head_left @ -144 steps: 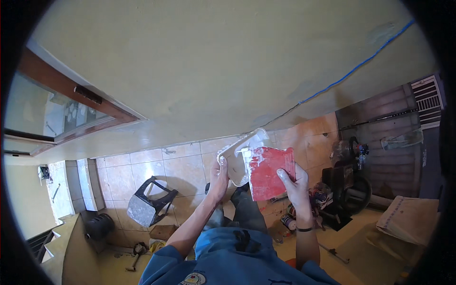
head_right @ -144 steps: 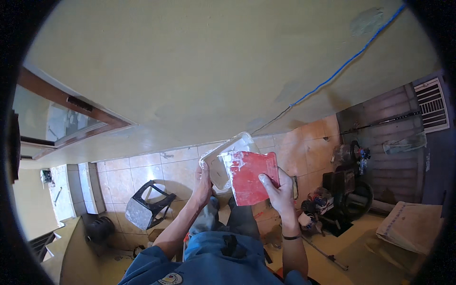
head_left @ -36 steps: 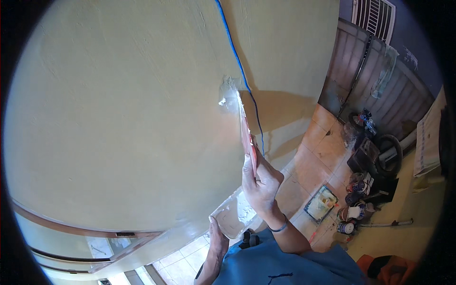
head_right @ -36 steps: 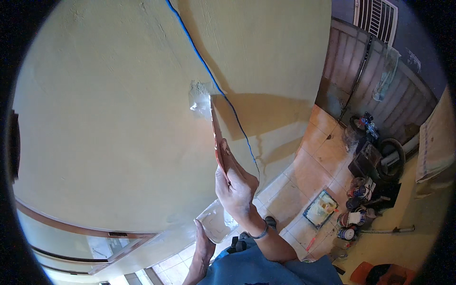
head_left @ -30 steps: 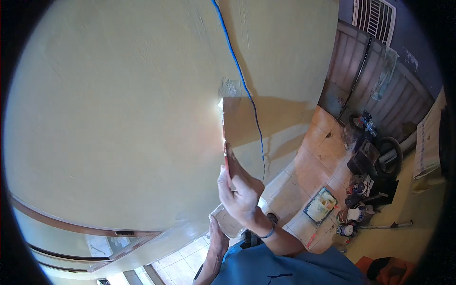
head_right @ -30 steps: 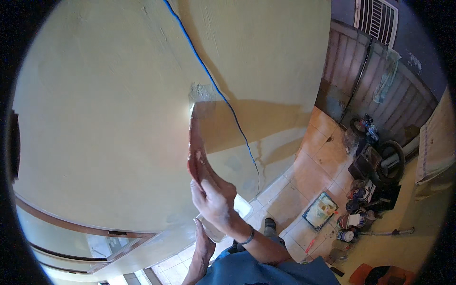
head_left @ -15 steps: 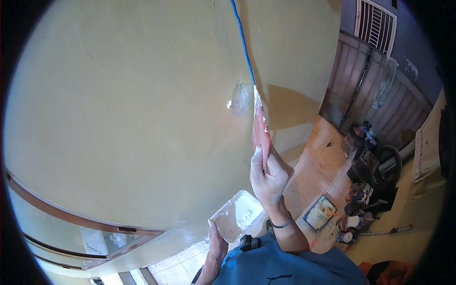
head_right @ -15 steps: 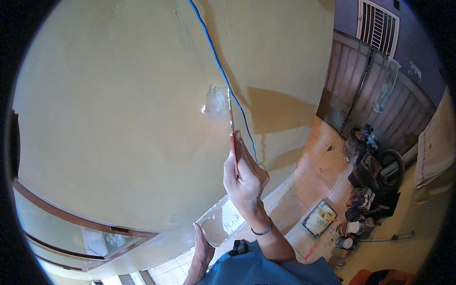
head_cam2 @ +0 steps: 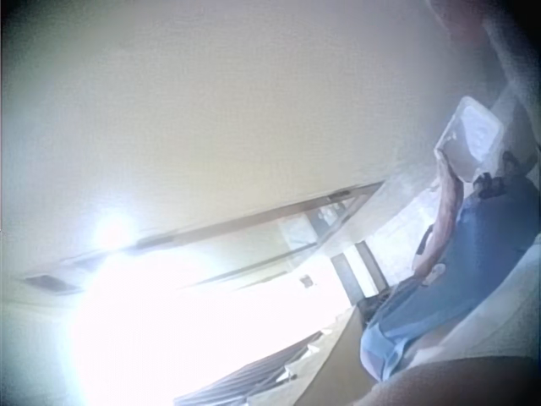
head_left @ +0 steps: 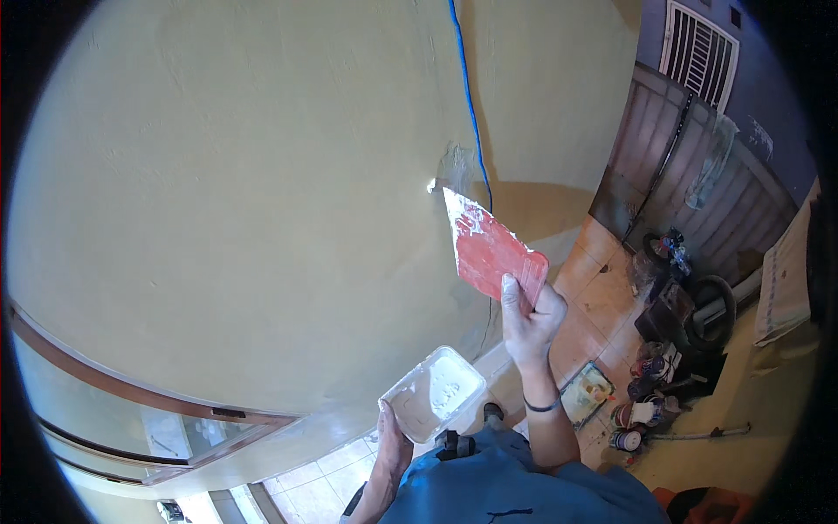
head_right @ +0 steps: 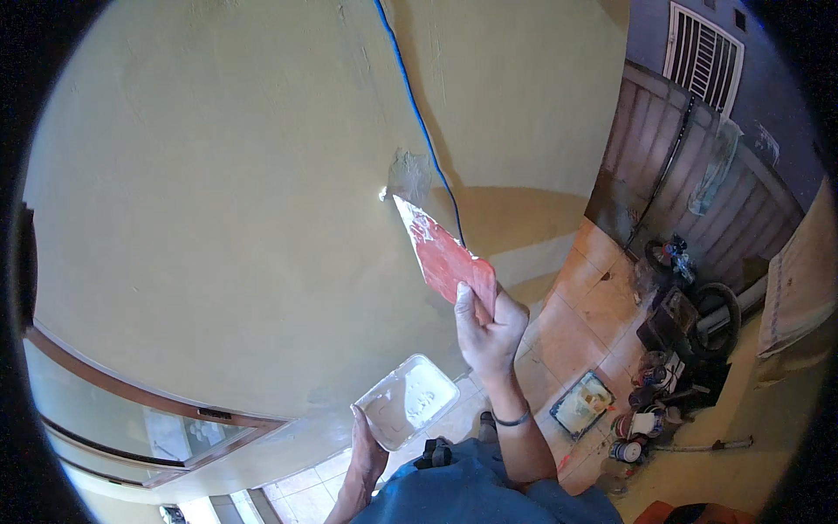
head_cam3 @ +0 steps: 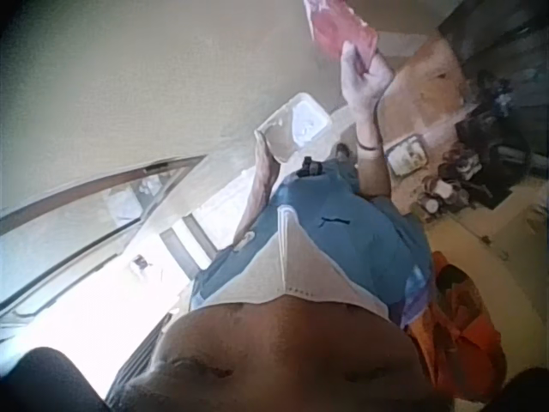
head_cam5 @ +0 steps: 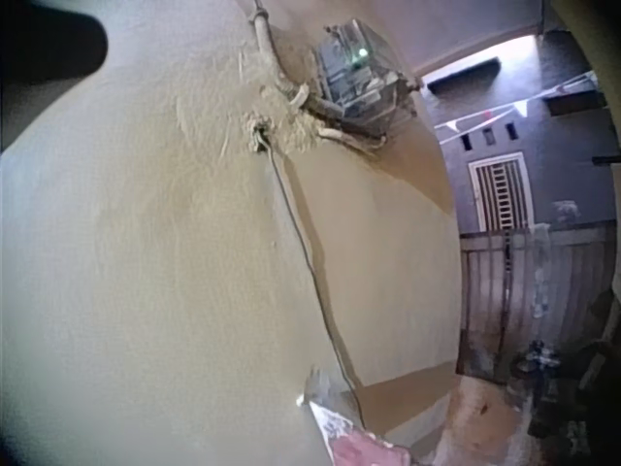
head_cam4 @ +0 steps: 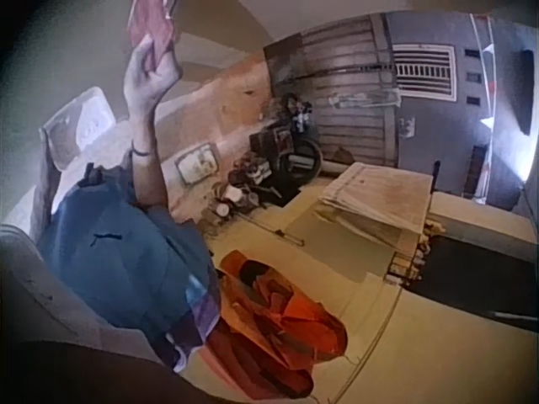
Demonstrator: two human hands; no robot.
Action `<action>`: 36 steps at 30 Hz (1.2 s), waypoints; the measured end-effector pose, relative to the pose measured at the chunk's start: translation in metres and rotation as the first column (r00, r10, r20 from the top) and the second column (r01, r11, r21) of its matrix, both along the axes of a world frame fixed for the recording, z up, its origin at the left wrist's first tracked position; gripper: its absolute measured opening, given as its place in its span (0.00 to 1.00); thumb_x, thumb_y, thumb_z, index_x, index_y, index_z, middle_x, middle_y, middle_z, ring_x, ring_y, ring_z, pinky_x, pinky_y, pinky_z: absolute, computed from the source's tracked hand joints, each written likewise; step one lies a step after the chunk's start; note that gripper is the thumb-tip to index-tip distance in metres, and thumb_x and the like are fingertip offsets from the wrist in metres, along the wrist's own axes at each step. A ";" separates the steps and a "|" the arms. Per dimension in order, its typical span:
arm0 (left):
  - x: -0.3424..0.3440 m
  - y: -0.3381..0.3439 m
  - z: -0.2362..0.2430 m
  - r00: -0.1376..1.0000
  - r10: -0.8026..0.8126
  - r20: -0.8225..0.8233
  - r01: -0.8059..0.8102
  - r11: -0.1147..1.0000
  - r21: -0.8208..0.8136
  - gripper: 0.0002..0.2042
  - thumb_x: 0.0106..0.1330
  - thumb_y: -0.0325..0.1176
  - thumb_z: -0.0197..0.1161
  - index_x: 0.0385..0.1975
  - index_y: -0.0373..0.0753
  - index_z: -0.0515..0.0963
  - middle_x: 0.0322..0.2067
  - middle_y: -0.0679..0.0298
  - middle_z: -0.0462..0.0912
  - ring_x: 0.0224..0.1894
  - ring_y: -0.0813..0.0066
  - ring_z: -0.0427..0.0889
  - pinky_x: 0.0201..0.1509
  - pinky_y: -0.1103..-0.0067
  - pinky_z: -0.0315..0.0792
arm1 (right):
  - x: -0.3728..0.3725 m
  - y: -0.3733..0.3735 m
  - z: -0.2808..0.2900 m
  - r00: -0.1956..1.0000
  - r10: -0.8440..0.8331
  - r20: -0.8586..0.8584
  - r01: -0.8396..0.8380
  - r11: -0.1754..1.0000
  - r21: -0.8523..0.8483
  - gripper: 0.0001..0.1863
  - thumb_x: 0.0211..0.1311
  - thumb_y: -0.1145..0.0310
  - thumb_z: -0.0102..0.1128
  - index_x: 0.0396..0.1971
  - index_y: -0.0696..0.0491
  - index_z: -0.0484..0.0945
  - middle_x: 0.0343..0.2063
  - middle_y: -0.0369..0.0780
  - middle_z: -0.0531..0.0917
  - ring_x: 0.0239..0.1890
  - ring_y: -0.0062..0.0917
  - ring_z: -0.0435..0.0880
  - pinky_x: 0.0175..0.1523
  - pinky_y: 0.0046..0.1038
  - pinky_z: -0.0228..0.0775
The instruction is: The person applies a white substance to a wall using a spatula, scoops more substance from a plastic container, and wipes the tool with a cloth.
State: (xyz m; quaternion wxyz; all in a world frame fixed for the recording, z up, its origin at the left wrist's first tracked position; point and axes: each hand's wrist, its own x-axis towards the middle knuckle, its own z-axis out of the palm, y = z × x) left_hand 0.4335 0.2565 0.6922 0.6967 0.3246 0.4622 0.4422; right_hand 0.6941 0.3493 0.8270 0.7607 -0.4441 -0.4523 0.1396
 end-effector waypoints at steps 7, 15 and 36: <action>0.006 -0.001 -0.004 0.995 0.084 0.049 -0.083 0.996 -0.022 0.40 0.79 0.68 0.35 0.74 0.37 0.60 0.68 0.51 0.70 0.70 0.58 0.73 0.73 0.59 0.71 | 0.034 0.038 -0.013 0.964 0.214 0.156 -0.215 0.977 -0.011 0.11 0.72 0.76 0.64 0.49 0.65 0.85 0.39 0.39 0.90 0.41 0.16 0.85 0.46 0.23 0.78; 0.016 -0.003 -0.011 0.968 0.193 0.162 -0.188 0.981 -0.041 0.35 0.82 0.61 0.43 0.71 0.34 0.63 0.66 0.52 0.74 0.68 0.60 0.76 0.71 0.61 0.74 | 0.036 0.069 -0.008 0.957 0.267 0.117 -0.275 0.960 0.058 0.13 0.72 0.75 0.65 0.51 0.66 0.83 0.45 0.41 0.88 0.46 0.19 0.84 0.53 0.24 0.77; 0.014 0.001 -0.018 0.972 0.123 0.198 -0.119 0.992 -0.033 0.36 0.82 0.62 0.38 0.75 0.35 0.57 0.69 0.49 0.70 0.68 0.54 0.76 0.70 0.57 0.76 | -0.036 0.016 0.002 0.845 -0.224 0.486 0.093 0.956 0.280 0.15 0.71 0.76 0.63 0.52 0.70 0.83 0.47 0.62 0.87 0.42 0.50 0.92 0.43 0.38 0.86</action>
